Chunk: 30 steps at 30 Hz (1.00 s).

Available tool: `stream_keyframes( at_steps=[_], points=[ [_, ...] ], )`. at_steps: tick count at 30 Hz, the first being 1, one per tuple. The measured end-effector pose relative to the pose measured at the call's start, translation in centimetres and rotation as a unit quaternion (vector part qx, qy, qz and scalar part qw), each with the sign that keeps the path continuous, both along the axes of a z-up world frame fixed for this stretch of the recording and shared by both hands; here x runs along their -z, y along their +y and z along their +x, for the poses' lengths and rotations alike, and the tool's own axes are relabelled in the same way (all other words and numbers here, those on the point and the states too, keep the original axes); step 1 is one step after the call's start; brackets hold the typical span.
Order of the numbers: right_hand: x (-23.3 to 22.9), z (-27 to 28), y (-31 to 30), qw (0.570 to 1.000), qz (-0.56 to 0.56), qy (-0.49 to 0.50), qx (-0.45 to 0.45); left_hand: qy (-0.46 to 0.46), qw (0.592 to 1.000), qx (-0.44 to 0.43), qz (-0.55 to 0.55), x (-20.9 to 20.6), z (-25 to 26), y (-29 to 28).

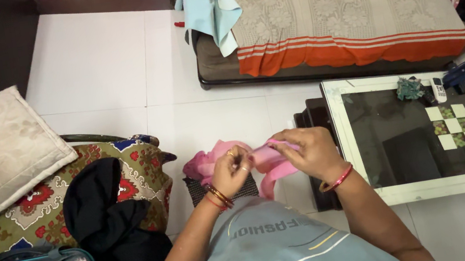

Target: The person packs garments into a suitcase and subsequently unfurls and folds different items of clothing by hand, including a pink garment and a yellow fabric strip.

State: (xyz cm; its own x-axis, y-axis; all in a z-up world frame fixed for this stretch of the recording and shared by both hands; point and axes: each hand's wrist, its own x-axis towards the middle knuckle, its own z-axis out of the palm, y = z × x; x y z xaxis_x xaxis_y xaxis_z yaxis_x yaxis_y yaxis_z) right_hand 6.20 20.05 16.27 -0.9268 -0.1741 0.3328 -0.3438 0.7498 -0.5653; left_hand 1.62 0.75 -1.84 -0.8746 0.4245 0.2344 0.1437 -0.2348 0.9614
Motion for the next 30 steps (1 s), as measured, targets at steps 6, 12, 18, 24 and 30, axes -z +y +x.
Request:
stream_keyframes(
  at_steps=[6, 12, 18, 24, 30],
  points=[
    [-0.4, 0.0, 0.1, 1.000, -0.009, 0.016, 0.014, 0.104, 0.984, -0.084, -0.119, -1.6, 0.3, -0.4],
    [-1.6, 1.2, 0.3, 0.998, -0.046, 0.035, -0.021, 0.182, 0.884, -0.180, -0.391, -1.2, -1.8, -2.4],
    [-0.9, 2.8, 4.5, 0.979, -0.129, 0.157, -0.011, 0.026, 0.822, -0.205, -0.530, 5.6, -4.5, -4.6],
    [0.9, 3.3, 19.4, 0.875, -0.243, 0.307, 0.286, -0.140, 0.850, -0.280, -0.424, 15.2, -7.0, -10.7],
    [6.8, 0.7, 26.3, 0.785, -0.395, 0.293, 0.375, -0.088, 0.954, -0.271, -0.092, 16.6, -9.1, -9.8]
  ],
)
